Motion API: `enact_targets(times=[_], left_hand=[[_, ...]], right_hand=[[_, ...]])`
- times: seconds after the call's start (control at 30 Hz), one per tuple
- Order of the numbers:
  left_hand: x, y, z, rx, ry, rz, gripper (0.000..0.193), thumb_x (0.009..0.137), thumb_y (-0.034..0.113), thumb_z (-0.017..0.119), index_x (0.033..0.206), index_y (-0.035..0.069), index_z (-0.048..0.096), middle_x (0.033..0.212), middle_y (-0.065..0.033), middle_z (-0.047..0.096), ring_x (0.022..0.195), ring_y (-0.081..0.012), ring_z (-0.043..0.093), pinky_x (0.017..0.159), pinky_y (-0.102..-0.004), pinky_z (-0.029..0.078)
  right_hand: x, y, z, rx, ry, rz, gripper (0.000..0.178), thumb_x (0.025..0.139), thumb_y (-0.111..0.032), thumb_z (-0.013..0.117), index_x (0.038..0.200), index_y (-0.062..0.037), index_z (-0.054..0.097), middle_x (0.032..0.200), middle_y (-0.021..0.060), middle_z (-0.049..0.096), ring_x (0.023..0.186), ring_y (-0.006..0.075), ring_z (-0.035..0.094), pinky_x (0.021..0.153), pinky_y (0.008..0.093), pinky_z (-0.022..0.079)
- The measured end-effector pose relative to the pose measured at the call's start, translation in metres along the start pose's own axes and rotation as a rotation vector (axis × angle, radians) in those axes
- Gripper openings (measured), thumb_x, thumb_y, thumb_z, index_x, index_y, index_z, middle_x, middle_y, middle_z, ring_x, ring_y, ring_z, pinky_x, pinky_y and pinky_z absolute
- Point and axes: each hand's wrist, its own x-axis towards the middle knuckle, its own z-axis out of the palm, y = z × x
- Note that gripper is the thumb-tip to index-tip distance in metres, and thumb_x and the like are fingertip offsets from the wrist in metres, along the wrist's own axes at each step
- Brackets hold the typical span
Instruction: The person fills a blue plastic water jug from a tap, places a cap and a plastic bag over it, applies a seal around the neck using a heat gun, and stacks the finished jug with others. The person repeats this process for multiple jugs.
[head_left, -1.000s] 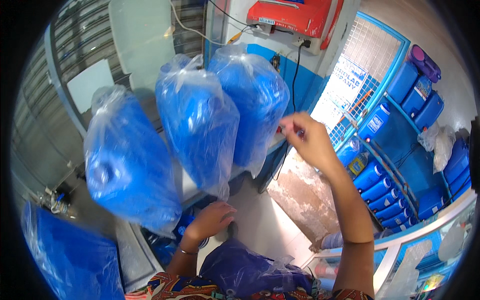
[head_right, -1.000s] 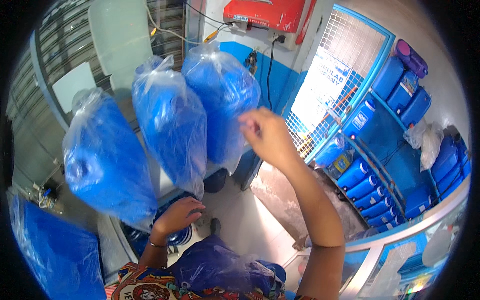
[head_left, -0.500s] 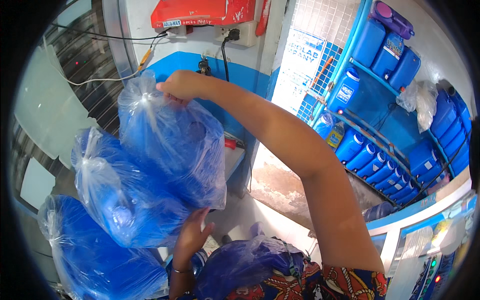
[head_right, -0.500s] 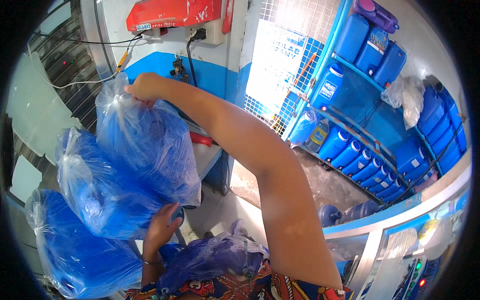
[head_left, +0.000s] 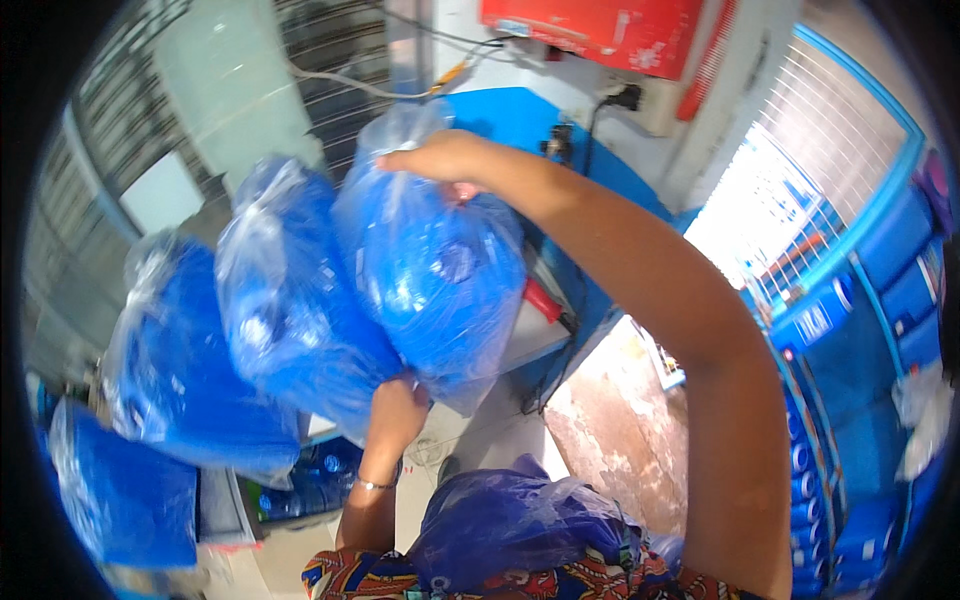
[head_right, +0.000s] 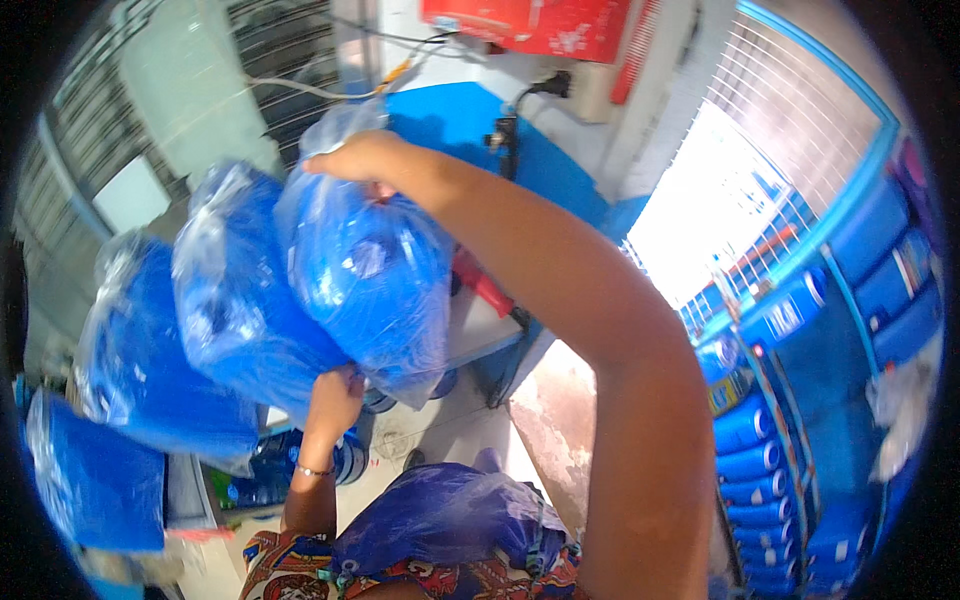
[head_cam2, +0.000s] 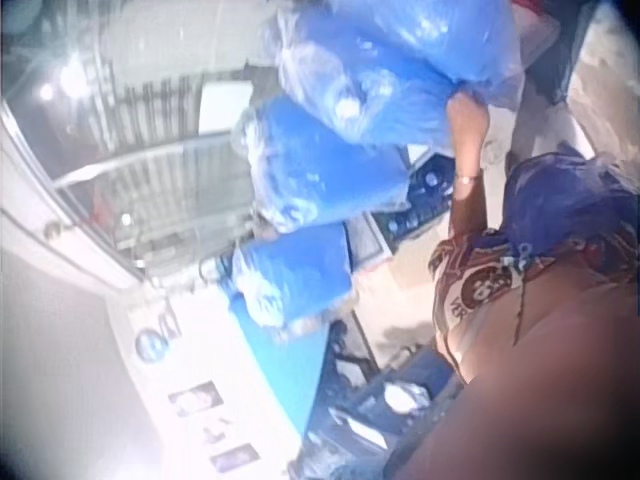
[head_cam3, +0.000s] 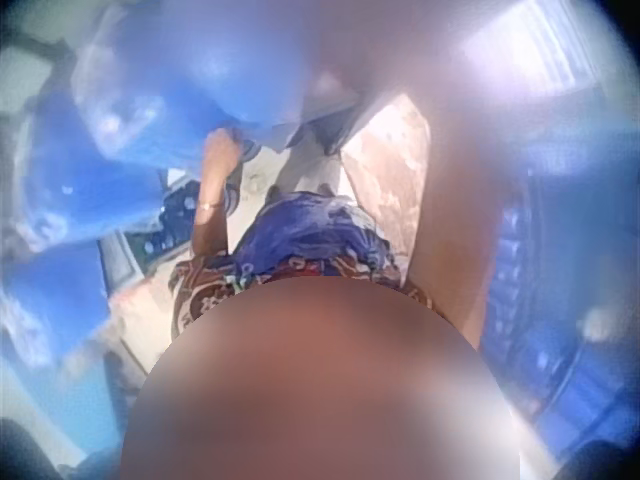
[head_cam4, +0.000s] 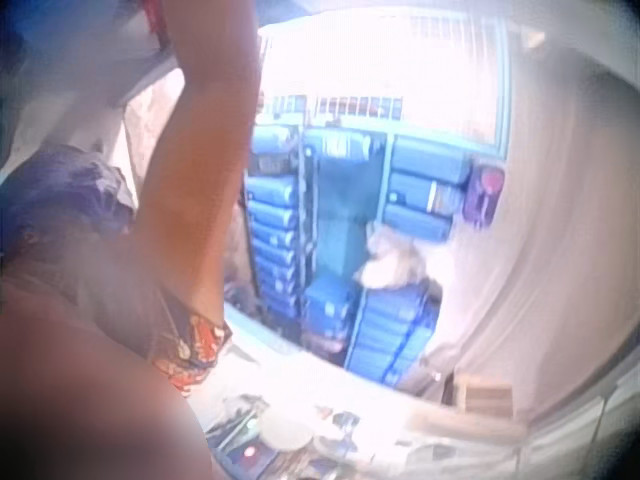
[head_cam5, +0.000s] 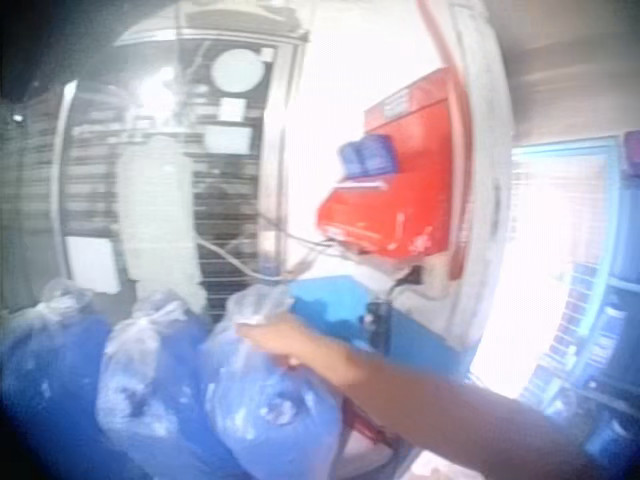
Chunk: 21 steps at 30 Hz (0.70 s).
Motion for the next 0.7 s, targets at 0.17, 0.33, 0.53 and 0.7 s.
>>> enact_targets(times=[0.17,0.33,0.53,0.7], left_hand=[[-0.004,-0.004,0.012,-0.106,0.091,0.003,0.020,0.076,0.004,0.053,0.091,-0.005,0.062,0.080,-0.0310,0.061,0.077,-0.0480,0.060,0.069,-0.0533,0.048],[-0.005,-0.002,0.015,-0.092,0.117,-0.011,0.020,0.073,0.003,0.053,0.091,-0.003,0.062,0.076,-0.0307,0.060,0.076,-0.0479,0.060,0.069,-0.0530,0.048],[0.008,0.043,-0.061,0.238,-0.068,0.143,0.015,0.074,0.006,0.055,0.084,0.001,0.066,0.077,-0.0247,0.063,0.074,-0.0419,0.063,0.068,-0.0491,0.051],[0.080,0.097,-0.158,0.252,0.393,0.550,0.037,0.067,-0.006,0.057,0.103,0.001,0.063,0.100,-0.0165,0.065,0.098,-0.0347,0.061,0.084,-0.0404,0.050]], right_hand=[[0.004,0.000,0.020,-0.145,0.057,-0.148,0.060,0.073,-0.047,0.074,0.099,0.0073,0.069,0.089,0.0227,0.067,0.072,0.0291,0.066,0.058,0.0412,0.051],[0.010,0.000,0.028,-0.147,0.011,-0.111,0.039,0.073,-0.018,0.072,0.098,0.0113,0.067,0.096,0.0222,0.066,0.081,0.0293,0.064,0.065,0.0421,0.051],[-0.011,0.013,0.017,0.133,-0.025,-0.080,0.036,0.073,-0.011,0.067,0.100,0.0114,0.063,0.088,0.0192,0.064,0.075,0.0266,0.062,0.062,0.0392,0.049],[-0.020,0.030,0.002,0.034,-0.203,-0.180,0.033,0.074,-0.007,0.064,0.103,0.0094,0.058,0.088,0.0149,0.062,0.076,0.0220,0.061,0.062,0.0335,0.047]])
